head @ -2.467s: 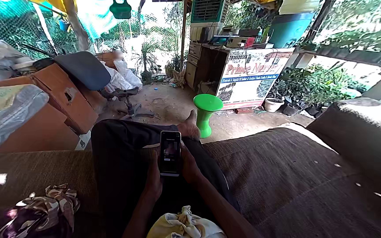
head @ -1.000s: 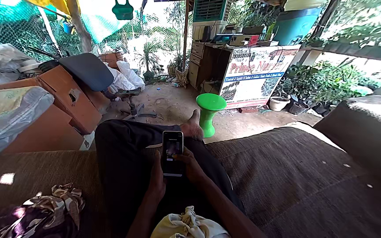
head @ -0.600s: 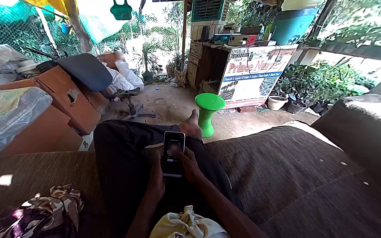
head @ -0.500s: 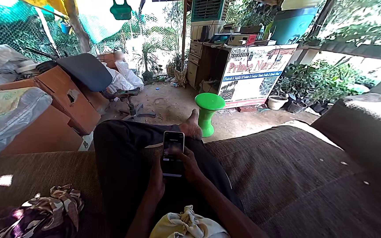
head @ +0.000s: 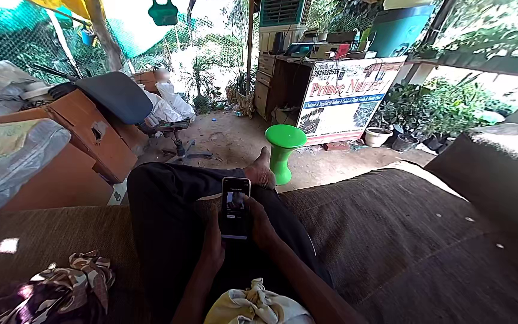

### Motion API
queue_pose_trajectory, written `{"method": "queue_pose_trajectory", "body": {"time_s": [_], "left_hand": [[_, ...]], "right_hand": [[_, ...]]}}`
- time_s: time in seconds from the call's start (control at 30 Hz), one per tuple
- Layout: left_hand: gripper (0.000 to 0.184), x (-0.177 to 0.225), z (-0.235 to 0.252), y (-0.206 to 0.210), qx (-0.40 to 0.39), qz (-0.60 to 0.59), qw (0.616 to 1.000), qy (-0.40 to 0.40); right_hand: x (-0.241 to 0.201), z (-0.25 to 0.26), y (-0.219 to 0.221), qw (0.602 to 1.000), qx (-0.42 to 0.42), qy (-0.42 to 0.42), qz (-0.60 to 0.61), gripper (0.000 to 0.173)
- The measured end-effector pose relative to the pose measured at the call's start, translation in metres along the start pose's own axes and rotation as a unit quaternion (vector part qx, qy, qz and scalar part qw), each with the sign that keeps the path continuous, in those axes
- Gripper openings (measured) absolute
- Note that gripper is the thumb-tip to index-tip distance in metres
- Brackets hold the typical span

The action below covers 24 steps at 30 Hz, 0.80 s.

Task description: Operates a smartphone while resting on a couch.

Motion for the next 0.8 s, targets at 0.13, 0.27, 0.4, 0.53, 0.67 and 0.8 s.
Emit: {"method": "queue_pose_trajectory", "body": {"time_s": [0.13, 0.27, 0.4, 0.53, 0.67, 0.8], "left_hand": [[0.067, 0.0004, -0.0001, 0.0001, -0.002, 0.003, 1.000, 0.000], [0.068, 0.0005, -0.0003, 0.0002, -0.003, -0.002, 1.000, 0.001], [0.067, 0.0000, -0.0006, -0.0002, -0.006, -0.003, 1.000, 0.003], [0.067, 0.0005, -0.0001, -0.0002, -0.007, -0.003, 1.000, 0.005], [0.067, 0.0016, -0.0012, 0.0011, -0.003, -0.002, 1.000, -0.007], [0.066, 0.0012, -0.0005, 0.0014, -0.001, -0.003, 1.000, -0.009]], "right_hand": [[0.0002, -0.0003, 0.0000, 1.000, -0.002, 0.003, 0.003, 0.053], [0.0000, -0.0001, -0.0003, 1.000, -0.001, 0.000, -0.003, 0.052], [0.0007, 0.0000, -0.0003, 1.000, 0.007, 0.012, 0.005, 0.049], [-0.0003, 0.0014, 0.0005, 1.000, 0.010, 0.016, 0.000, 0.046], [-0.0026, 0.0000, 0.0010, 1.000, 0.016, 0.015, -0.012, 0.043], [-0.0023, -0.0007, 0.0006, 1.000, 0.016, 0.014, -0.002, 0.043]]}}
Point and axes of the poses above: each hand's wrist, its own z-axis towards the middle knuckle, its own y-axis out of the palm, x = y × z, the point moved 2 cm from there along z, towards the middle knuckle
